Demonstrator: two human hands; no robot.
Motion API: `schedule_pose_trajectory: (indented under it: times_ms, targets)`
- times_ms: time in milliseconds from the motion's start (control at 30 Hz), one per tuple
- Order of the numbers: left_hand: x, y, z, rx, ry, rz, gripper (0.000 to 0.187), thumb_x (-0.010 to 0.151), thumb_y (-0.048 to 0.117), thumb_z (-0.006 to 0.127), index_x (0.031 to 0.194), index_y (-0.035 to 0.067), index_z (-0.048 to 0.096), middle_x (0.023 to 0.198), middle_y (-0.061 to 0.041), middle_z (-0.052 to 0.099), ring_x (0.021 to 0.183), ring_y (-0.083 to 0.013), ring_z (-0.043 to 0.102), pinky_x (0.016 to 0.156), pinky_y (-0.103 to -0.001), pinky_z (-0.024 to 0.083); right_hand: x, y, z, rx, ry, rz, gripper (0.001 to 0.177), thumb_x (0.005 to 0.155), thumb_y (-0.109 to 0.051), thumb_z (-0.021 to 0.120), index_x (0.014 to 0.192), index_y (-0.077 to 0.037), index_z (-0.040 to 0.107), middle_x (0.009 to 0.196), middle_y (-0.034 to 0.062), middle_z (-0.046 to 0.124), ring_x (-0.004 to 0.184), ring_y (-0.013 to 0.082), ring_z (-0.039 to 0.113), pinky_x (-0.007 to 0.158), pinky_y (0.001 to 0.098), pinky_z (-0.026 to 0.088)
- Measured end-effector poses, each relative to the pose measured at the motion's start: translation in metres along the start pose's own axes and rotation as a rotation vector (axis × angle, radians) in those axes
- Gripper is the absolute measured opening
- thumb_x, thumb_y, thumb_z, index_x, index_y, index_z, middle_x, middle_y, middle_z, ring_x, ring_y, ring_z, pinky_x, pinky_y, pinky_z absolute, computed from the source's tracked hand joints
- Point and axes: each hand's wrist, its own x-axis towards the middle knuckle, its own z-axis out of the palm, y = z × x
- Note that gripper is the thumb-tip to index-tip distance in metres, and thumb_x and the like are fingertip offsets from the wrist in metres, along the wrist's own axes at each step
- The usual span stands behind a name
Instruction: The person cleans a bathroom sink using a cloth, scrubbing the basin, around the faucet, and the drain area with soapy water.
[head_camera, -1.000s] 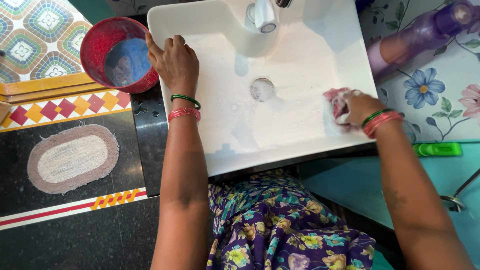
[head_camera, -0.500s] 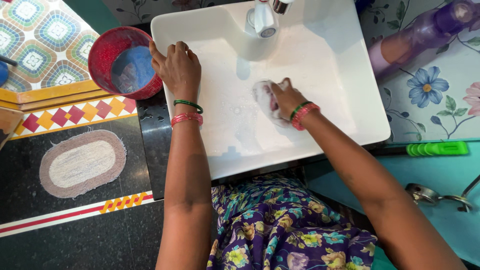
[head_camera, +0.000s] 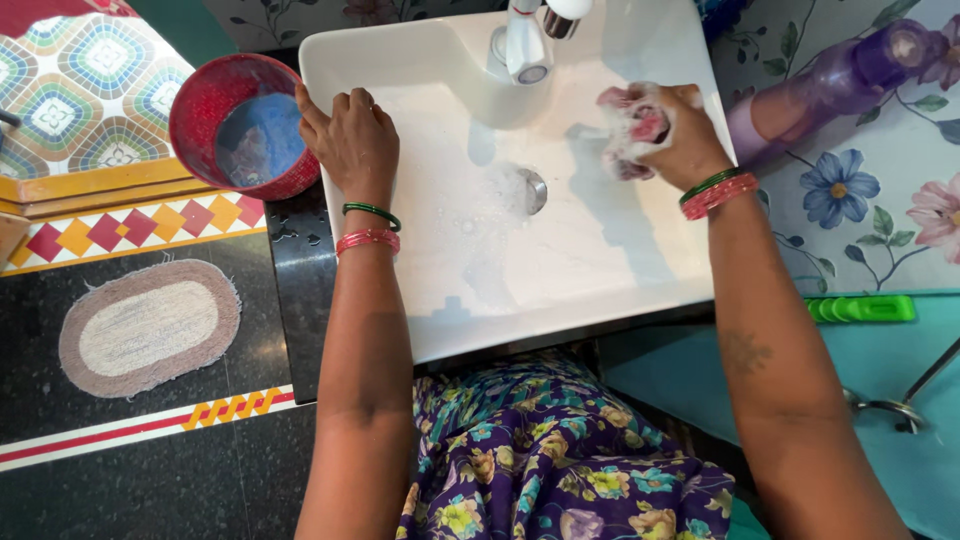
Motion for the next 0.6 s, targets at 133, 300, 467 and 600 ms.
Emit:
schedule_pose_trajectory:
  times_ms: [133, 300, 467, 600]
  targets:
    - [-0.002, -0.001, 0.004, 0.042, -0.014, 0.009, 0.009, 0.093, 0.016, 0.07, 0.093, 0.008, 0.072, 0.099, -0.009, 0.072, 0.142, -0.0504, 0.032, 0.106, -0.06, 0.032, 0.006, 0.047, 0.001, -0.256, 0.064, 0.012, 0.08, 0.071, -0.004, 0.082, 0.146, -0.012, 0.056, 0.138, 0.0228, 0.052, 0.13, 0.0364, 0.053, 0.112, 0.04, 0.047]
    - [-0.004, -0.001, 0.004, 0.036, -0.002, 0.042, 0.011, 0.092, 0.017, 0.07, 0.098, 0.008, 0.073, 0.103, -0.01, 0.072, 0.143, -0.0514, 0.03, 0.108, -0.061, 0.03, 0.012, 0.07, 0.035, -0.902, 0.107, 0.32, 0.085, 0.072, -0.044, 0.085, 0.14, -0.008, 0.048, 0.156, 0.0187, 0.039, 0.135, 0.0432, 0.044, 0.101, 0.0577, 0.044]
    - [-0.003, 0.008, -0.007, 0.064, -0.065, 0.036, 0.014, 0.086, 0.02, 0.073, 0.095, 0.009, 0.075, 0.105, -0.011, 0.072, 0.142, -0.0553, 0.024, 0.108, -0.065, 0.022, 0.055, 0.135, 0.072, -1.001, 0.071, 0.226, 0.052, 0.099, -0.027, 0.061, 0.14, 0.003, 0.055, 0.141, 0.0275, 0.053, 0.119, 0.0428, 0.056, 0.099, 0.0463, 0.049]
    - [0.002, 0.013, -0.016, 0.009, -0.188, -0.062, 0.018, 0.088, 0.019, 0.071, 0.105, 0.013, 0.074, 0.117, -0.01, 0.069, 0.144, -0.0527, 0.023, 0.11, -0.063, 0.024, 0.106, 0.17, 0.08, -1.024, 0.168, 0.208, 0.037, 0.097, -0.015, 0.054, 0.129, 0.004, 0.06, 0.139, 0.0271, 0.054, 0.113, 0.0425, 0.057, 0.091, 0.0432, 0.049]
